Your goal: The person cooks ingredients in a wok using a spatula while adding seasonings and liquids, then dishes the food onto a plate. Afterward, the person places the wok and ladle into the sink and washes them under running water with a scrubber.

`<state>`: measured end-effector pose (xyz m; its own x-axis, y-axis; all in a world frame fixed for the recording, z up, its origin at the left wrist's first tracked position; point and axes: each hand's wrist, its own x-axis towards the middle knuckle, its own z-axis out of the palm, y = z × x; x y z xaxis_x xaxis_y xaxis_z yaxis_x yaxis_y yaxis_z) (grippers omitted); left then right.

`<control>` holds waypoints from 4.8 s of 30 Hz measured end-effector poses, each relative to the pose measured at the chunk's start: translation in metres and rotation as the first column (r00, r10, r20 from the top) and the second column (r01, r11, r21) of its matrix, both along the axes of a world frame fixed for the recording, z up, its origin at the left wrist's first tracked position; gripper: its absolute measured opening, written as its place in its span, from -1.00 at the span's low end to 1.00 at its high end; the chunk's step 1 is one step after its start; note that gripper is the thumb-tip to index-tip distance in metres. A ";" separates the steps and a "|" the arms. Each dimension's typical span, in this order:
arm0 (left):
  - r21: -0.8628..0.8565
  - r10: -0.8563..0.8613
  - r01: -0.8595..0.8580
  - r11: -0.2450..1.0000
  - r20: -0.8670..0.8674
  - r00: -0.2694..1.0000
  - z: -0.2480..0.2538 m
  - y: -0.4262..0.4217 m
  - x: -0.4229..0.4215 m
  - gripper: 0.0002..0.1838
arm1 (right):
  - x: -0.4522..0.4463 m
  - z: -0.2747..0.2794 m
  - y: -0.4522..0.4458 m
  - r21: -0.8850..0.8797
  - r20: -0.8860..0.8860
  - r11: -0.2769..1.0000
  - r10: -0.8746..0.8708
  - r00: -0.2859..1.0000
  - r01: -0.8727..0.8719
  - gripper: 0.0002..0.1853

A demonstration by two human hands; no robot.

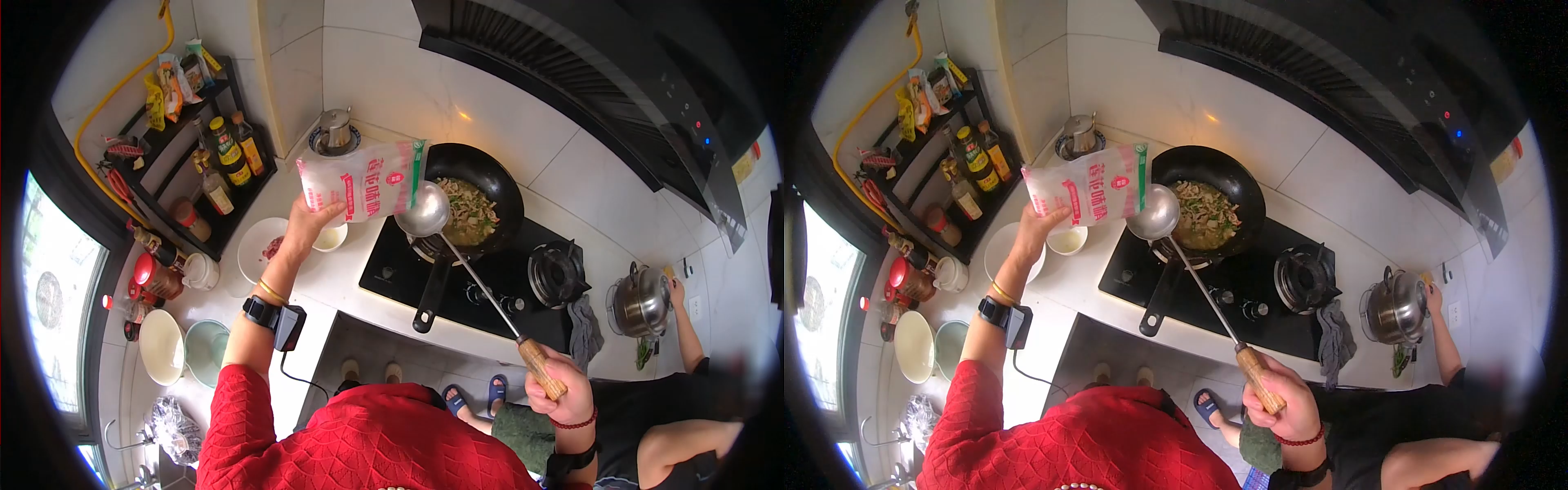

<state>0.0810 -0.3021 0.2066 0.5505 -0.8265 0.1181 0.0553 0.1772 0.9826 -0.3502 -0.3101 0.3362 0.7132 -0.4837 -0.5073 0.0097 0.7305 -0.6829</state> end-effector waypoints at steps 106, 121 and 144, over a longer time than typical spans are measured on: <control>-0.584 -0.571 0.003 0.812 -0.792 0.214 -0.073 -0.033 -0.047 -0.57 | -0.029 0.002 -0.055 -0.473 -0.519 0.868 -0.136 0.844 -0.151 -0.55; -0.587 -0.478 -0.215 0.780 -0.782 0.400 -0.054 0.055 0.007 -0.55 | -0.016 -0.046 -0.106 0.177 -0.095 0.984 0.043 0.995 -0.026 -0.54; -0.649 -0.475 -0.099 0.754 -0.644 0.599 -0.003 0.070 0.084 -0.28 | 0.006 -0.161 -0.117 -0.730 -0.471 -0.069 -0.669 0.574 -0.680 -0.46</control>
<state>0.1646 -0.2324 0.2040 0.5057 -0.8316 0.2295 0.7961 0.5524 0.2471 -0.3443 -0.4271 0.1754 0.5071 -0.8192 0.2680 -0.8025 -0.5622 -0.2000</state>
